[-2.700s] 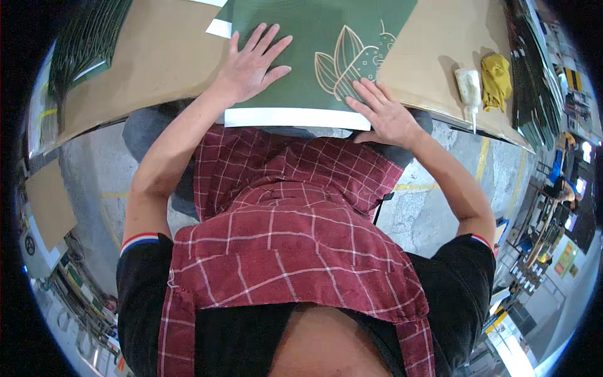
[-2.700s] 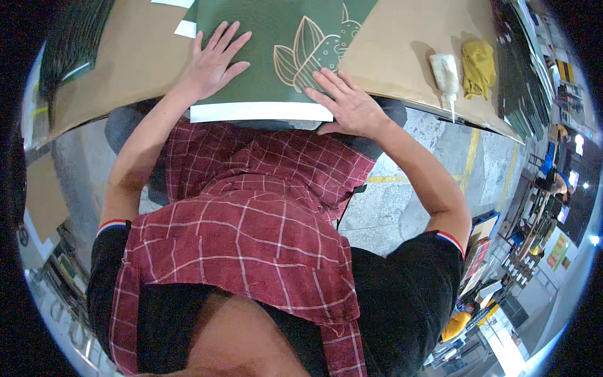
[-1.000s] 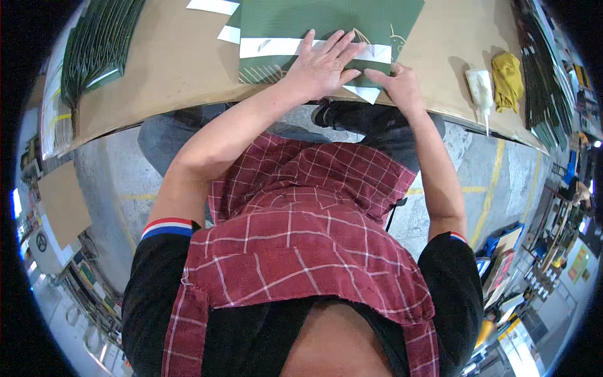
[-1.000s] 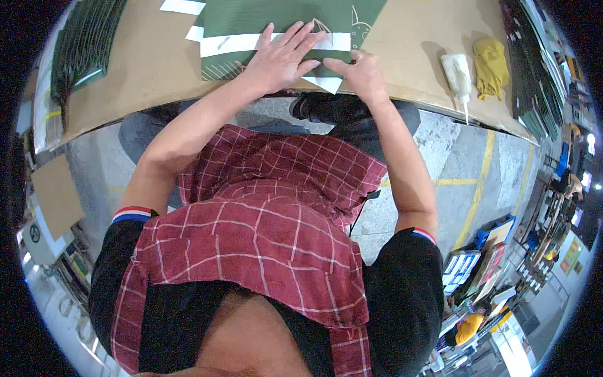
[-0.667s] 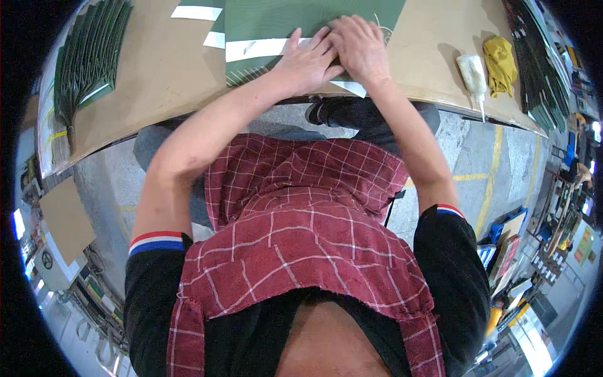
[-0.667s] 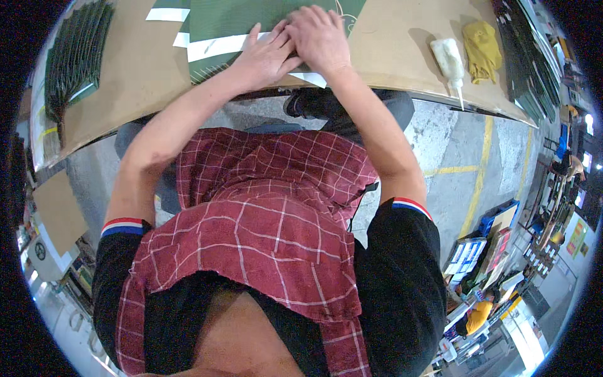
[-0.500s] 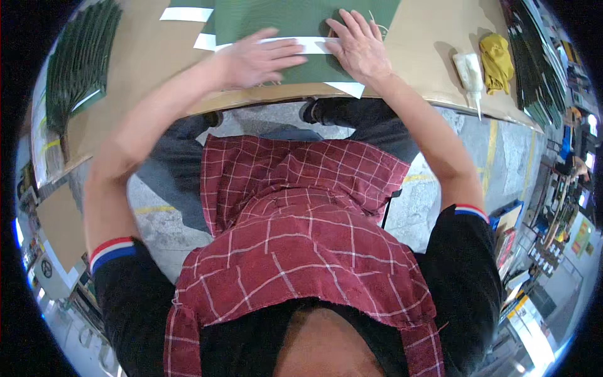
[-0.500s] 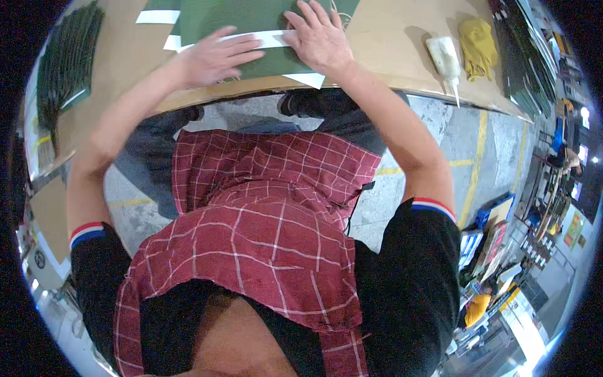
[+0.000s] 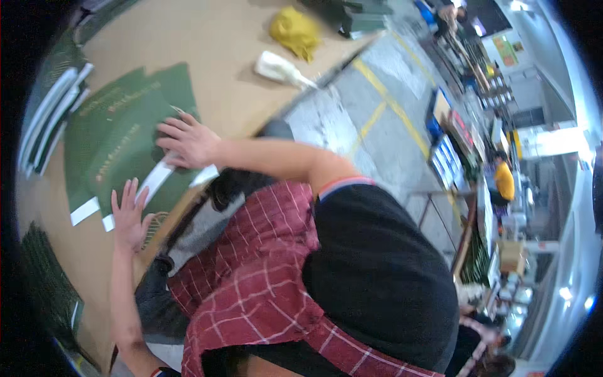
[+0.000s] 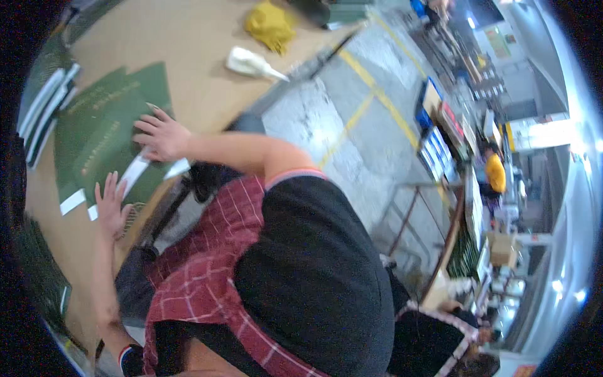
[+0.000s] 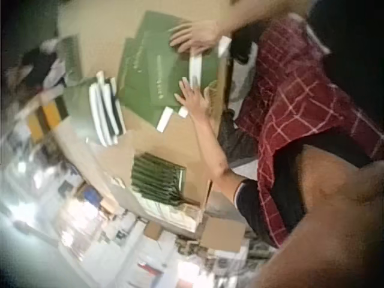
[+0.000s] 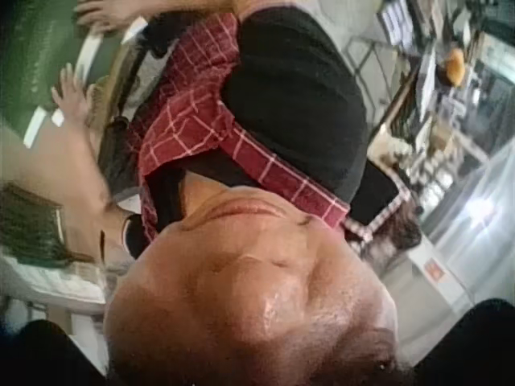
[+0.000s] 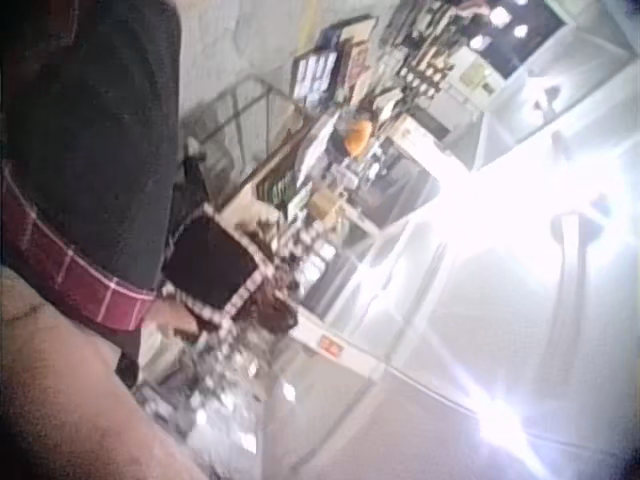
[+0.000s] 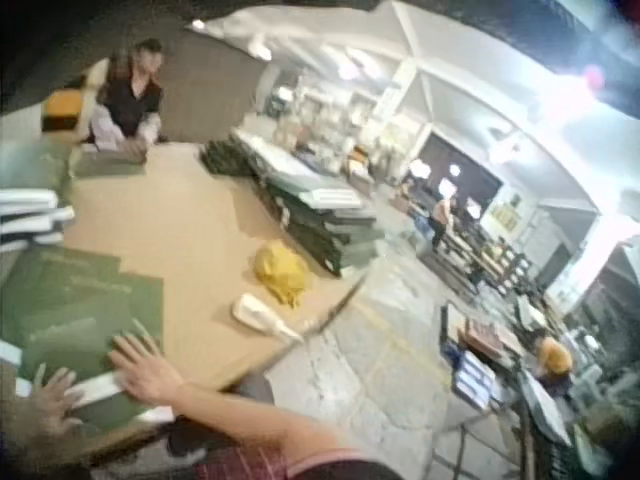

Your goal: Assembling and gluing paper gift bags or folders at a production table.

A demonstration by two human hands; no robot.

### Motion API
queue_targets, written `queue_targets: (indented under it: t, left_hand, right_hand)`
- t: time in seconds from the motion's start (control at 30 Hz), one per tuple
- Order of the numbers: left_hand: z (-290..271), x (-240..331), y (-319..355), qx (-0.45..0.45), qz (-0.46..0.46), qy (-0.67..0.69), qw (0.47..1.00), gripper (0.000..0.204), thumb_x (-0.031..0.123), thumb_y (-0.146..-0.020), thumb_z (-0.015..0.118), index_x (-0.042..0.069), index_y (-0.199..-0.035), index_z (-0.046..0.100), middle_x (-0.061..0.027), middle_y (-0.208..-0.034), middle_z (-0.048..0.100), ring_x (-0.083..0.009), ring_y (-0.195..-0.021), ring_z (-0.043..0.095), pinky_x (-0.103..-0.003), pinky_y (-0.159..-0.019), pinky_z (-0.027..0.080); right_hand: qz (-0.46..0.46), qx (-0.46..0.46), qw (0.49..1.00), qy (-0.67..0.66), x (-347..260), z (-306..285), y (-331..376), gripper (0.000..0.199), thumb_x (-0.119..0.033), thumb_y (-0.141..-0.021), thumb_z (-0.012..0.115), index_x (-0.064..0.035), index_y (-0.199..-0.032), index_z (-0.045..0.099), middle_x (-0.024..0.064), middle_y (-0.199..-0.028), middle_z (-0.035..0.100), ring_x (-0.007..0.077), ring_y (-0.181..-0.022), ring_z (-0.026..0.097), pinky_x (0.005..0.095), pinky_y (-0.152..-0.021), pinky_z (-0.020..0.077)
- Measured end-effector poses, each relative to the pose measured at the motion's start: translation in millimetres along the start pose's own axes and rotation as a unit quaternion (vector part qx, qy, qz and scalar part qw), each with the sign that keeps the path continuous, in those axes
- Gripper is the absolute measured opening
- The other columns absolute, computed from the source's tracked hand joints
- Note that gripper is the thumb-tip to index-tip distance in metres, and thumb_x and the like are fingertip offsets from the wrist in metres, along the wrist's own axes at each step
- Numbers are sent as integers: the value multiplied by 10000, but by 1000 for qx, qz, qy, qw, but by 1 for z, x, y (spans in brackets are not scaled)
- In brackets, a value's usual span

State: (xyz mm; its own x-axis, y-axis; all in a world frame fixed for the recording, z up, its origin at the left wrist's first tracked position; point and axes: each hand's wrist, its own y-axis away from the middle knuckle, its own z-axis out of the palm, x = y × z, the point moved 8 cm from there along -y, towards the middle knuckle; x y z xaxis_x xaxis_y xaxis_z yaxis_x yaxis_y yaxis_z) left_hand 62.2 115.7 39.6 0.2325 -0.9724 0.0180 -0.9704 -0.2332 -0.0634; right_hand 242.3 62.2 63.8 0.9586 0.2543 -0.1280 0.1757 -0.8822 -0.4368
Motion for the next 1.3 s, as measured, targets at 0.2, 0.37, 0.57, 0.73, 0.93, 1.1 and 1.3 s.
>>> queue_targets:
  t: [0.2, 0.37, 0.57, 0.73, 0.93, 1.1, 1.3]
  left_hand:
    - [-14, 25, 58, 355, -330, 167, 859, 607, 113, -804, 579, 7, -1304, 251, -209, -1255, 345, -296, -1183, 340, -420, -994, 243]
    - [12, 41, 111, 459, -337, 531, 627, 315, 21, -797, 598, 38, -1035, 393, -48, -899, 467, -112, -823, 483, -239, -711, 418]
    - [8, 28, 69, 391, -367, 493, 685, 172, 87, -775, 638, 10, -854, 506, -89, -853, 514, -148, -743, 524, -270, -648, 434]
    - [-31, 39, 50, 330, -167, 208, 906, 174, 165, -711, 640, 26, -782, 563, -59, -904, 507, -237, -846, 513, -344, -654, 444]
    - [-21, 51, 52, 198, 46, -20, 979, 142, 216, -704, 585, 99, -782, 604, -29, -891, 517, -179, -848, 488, -297, -699, 402]
    - [-25, 57, 57, 202, 119, -102, 967, 170, 215, -713, 524, 107, -814, 608, -18, -913, 528, -172, -895, 475, -315, -742, 383]
    - [-2, 62, 57, 150, 53, 8, 987, 258, 230, -729, 549, 89, -937, 605, -70, -1064, 537, -213, -1041, 457, -349, -865, 356]
  right_hand:
    - [-57, -36, 988, 139, -21, -21, 40, 484, -168, -759, 503, -124, -1237, 440, 115, -1349, 340, 253, -1264, 299, 494, -1023, 212]
    - [-136, -75, 984, -90, -104, -46, 24, 365, -143, -765, 523, -79, -1123, 501, 154, -1081, 537, 291, -1000, 522, 396, -843, 421]
    - [1, -411, 879, -243, -72, 21, -17, 262, -182, -863, 510, -81, -1104, 489, 155, -943, 581, 257, -901, 564, 332, -765, 446]
    - [-105, -438, 816, -364, -107, 32, -34, 311, -156, -865, 508, -52, -1149, 436, 138, -982, 572, 225, -910, 549, 313, -790, 435]
    - [-145, -368, 913, -96, -113, 53, -28, 372, -327, -848, 483, -46, -1082, 412, 206, -738, 586, 396, -692, 579, 460, -599, 471]
    - [-145, -340, 923, -106, -129, 36, -25, 345, -340, -848, 476, -57, -1032, 404, 205, -735, 590, 389, -653, 583, 470, -582, 468]
    - [-178, -324, 925, -82, -146, 23, -19, 284, -301, -842, 477, -58, -978, 424, 173, -707, 576, 370, -614, 588, 458, -555, 479]
